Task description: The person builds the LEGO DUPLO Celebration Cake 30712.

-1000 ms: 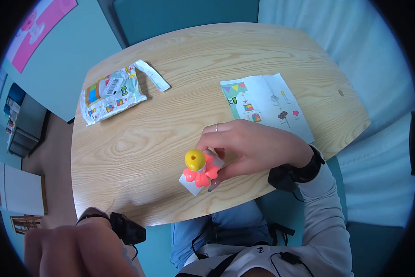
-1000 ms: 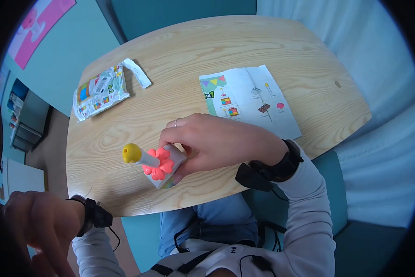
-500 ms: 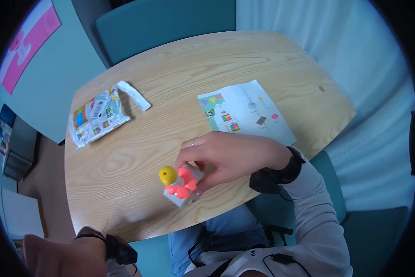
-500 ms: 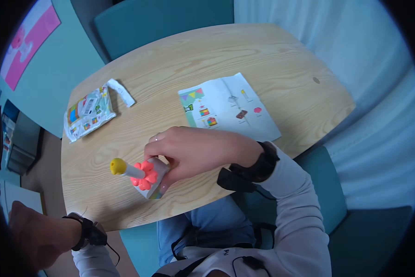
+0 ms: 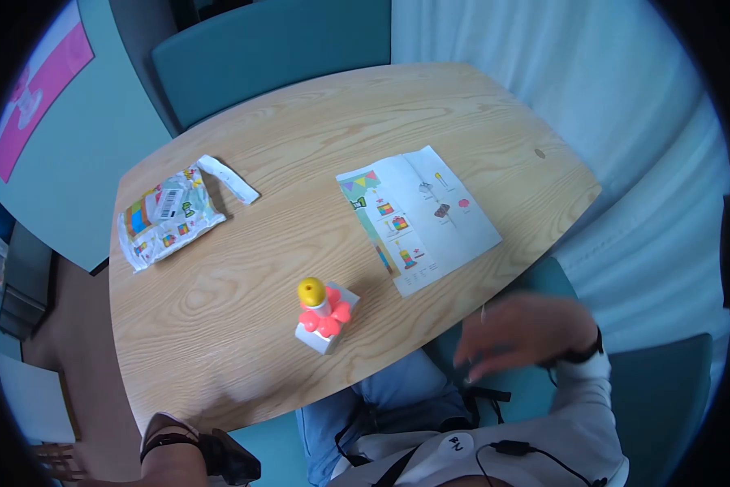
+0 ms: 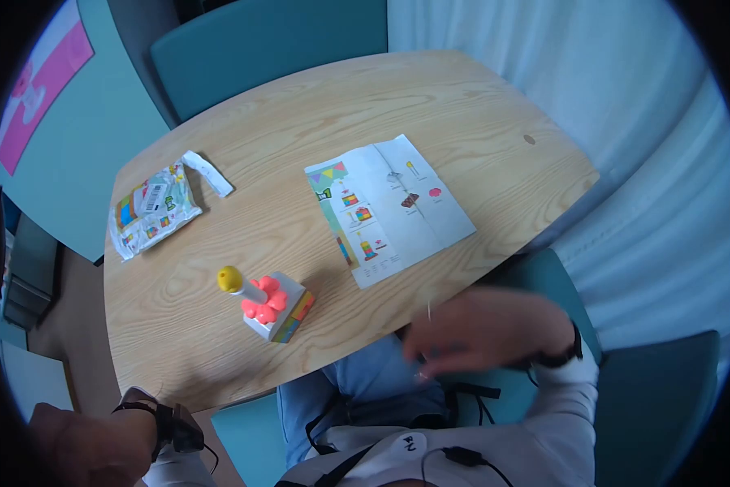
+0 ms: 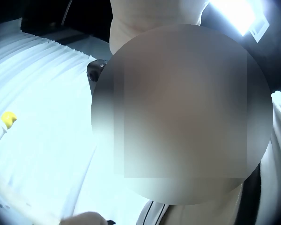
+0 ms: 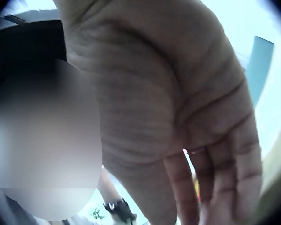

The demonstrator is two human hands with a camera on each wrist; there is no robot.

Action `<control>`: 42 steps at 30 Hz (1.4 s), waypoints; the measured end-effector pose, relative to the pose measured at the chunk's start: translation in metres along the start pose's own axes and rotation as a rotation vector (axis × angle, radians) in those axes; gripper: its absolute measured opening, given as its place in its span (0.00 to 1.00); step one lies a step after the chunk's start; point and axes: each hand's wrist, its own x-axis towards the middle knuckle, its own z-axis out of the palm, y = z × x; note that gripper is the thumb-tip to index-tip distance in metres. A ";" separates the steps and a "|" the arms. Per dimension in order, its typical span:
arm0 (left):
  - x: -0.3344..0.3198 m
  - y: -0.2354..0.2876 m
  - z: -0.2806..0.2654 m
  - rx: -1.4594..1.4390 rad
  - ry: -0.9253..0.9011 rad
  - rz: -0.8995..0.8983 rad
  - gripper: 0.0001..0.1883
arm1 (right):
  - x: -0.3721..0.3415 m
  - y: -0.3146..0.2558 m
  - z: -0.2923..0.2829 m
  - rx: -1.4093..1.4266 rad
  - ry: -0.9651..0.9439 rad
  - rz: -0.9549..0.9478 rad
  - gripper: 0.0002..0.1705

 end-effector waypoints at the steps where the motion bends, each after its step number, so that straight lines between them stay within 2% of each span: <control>1: 0.000 0.001 0.000 0.000 -0.006 -0.003 0.00 | -0.007 0.011 0.020 -0.005 -0.188 0.037 0.13; 3: 0.000 0.005 0.000 0.001 -0.015 -0.013 0.00 | -0.025 0.036 0.074 -0.049 -0.381 0.130 0.13; 5: -0.001 0.009 -0.001 -0.001 -0.022 -0.019 0.01 | -0.040 0.046 0.119 -0.034 -0.420 0.227 0.16; 8: 0.001 0.012 0.000 -0.001 -0.032 -0.016 0.01 | -0.046 0.035 0.153 -0.028 -0.385 0.263 0.21; 12: 0.002 0.016 0.002 -0.014 -0.041 0.002 0.02 | -0.053 0.031 0.172 -0.209 -0.356 0.179 0.22; 13: 0.004 0.017 0.003 -0.022 -0.046 0.013 0.02 | -0.055 0.034 0.175 -0.264 -0.329 0.107 0.22; 14: 0.001 0.020 0.003 -0.021 -0.044 0.016 0.03 | -0.057 0.034 0.176 -0.317 -0.306 0.036 0.21; 18: 0.001 0.023 0.002 -0.056 -0.057 0.042 0.04 | -0.061 0.031 0.174 -0.341 -0.327 0.032 0.20; 21: 0.002 0.025 0.004 -0.048 -0.068 0.038 0.04 | -0.067 0.038 0.189 -0.179 -0.301 0.018 0.19; 23: 0.004 0.023 0.007 -0.044 -0.080 0.030 0.05 | -0.068 0.040 0.195 -0.135 -0.191 0.001 0.16; 30: 0.012 0.014 0.019 -0.044 -0.123 -0.003 0.07 | -0.063 0.037 0.193 -0.180 -0.209 -0.004 0.12; 33: 0.015 0.015 0.022 -0.057 -0.146 -0.004 0.07 | -0.069 0.021 0.176 -0.158 -0.208 0.091 0.12; 35: 0.018 0.014 0.024 -0.063 -0.153 -0.005 0.08 | -0.072 0.006 0.161 -0.111 -0.067 0.217 0.12; 36: 0.018 0.014 0.023 -0.065 -0.154 -0.004 0.08 | -0.075 0.005 0.150 -0.110 -0.065 0.218 0.12; 38: 0.020 0.014 0.023 -0.074 -0.166 -0.008 0.08 | -0.077 0.009 0.126 -0.151 -0.178 0.250 0.14; 39: 0.020 0.016 0.025 -0.077 -0.176 -0.009 0.09 | -0.072 0.007 0.115 -0.158 -0.167 0.239 0.14; 41: 0.021 0.019 0.026 -0.087 -0.184 -0.007 0.09 | -0.066 0.000 0.101 -0.016 -0.375 0.260 0.15; 42: 0.022 0.020 0.026 -0.094 -0.183 -0.009 0.09 | -0.065 0.008 0.109 -0.013 -0.372 0.255 0.15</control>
